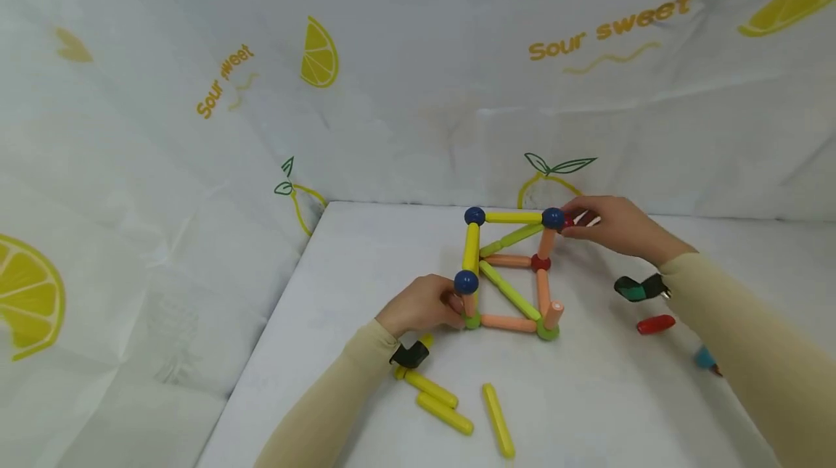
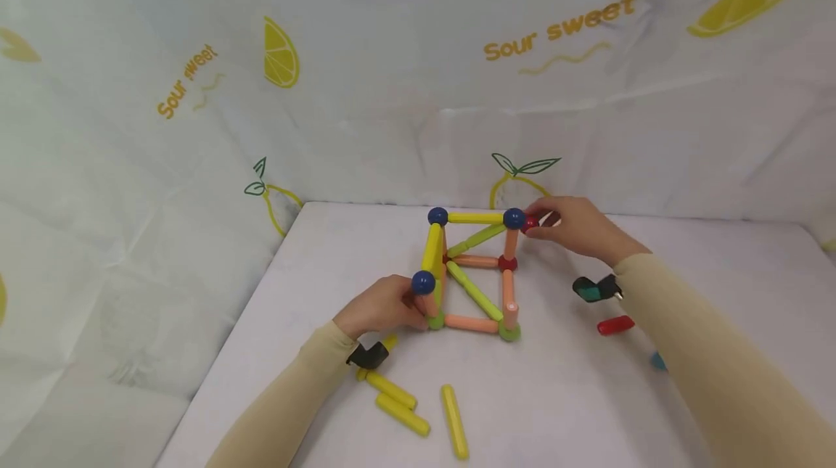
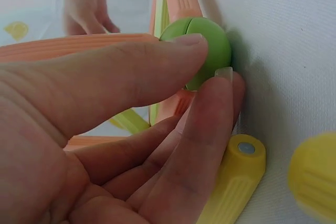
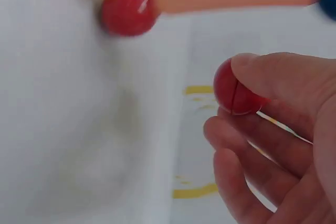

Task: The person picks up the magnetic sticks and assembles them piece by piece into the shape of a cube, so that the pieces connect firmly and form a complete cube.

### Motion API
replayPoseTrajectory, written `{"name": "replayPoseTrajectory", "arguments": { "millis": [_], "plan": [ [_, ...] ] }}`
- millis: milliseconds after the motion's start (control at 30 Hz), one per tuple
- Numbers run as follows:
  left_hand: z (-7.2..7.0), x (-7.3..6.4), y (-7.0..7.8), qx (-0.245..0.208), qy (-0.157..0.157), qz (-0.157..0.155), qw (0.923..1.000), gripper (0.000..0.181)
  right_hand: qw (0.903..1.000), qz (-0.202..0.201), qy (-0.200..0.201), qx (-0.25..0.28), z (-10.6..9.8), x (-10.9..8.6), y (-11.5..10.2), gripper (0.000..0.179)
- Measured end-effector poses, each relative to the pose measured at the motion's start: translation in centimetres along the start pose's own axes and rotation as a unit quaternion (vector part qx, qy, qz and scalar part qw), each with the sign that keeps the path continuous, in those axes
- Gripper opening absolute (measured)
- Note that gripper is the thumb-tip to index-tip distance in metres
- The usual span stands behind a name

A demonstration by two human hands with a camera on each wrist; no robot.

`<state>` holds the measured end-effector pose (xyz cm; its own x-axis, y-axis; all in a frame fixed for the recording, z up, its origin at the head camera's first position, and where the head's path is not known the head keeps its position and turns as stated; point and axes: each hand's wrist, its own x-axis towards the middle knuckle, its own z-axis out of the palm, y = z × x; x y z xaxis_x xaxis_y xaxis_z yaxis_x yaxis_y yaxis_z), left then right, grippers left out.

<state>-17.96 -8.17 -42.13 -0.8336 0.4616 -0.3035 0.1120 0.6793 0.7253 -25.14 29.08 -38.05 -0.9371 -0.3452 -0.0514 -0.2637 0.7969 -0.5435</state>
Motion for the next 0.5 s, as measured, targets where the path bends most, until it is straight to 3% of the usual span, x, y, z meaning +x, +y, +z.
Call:
{"name": "replayPoseTrajectory", "arguments": {
  "millis": [133,233,400,500],
  "plan": [
    [-0.1,0.1,0.0,0.004,0.003,0.008,1.0,0.017,0.9972,0.021,0.068,0.024,-0.1,-5.8,-2.0,0.047],
    [-0.2,0.0,-0.2,0.004,0.006,0.008,0.9999,0.018,0.9928,-0.001,0.112,0.042,1.1,-9.3,-4.5,0.045],
    [-0.2,-0.1,-0.1,0.007,0.01,0.011,0.9999,0.025,0.9812,-0.08,0.157,0.079,3.5,-12.4,-7.8,0.039],
    [0.1,-0.1,0.3,0.01,0.007,0.018,0.9998,0.032,0.9762,-0.096,0.171,0.093,4.3,-13.5,-8.7,0.039]
  ]
}}
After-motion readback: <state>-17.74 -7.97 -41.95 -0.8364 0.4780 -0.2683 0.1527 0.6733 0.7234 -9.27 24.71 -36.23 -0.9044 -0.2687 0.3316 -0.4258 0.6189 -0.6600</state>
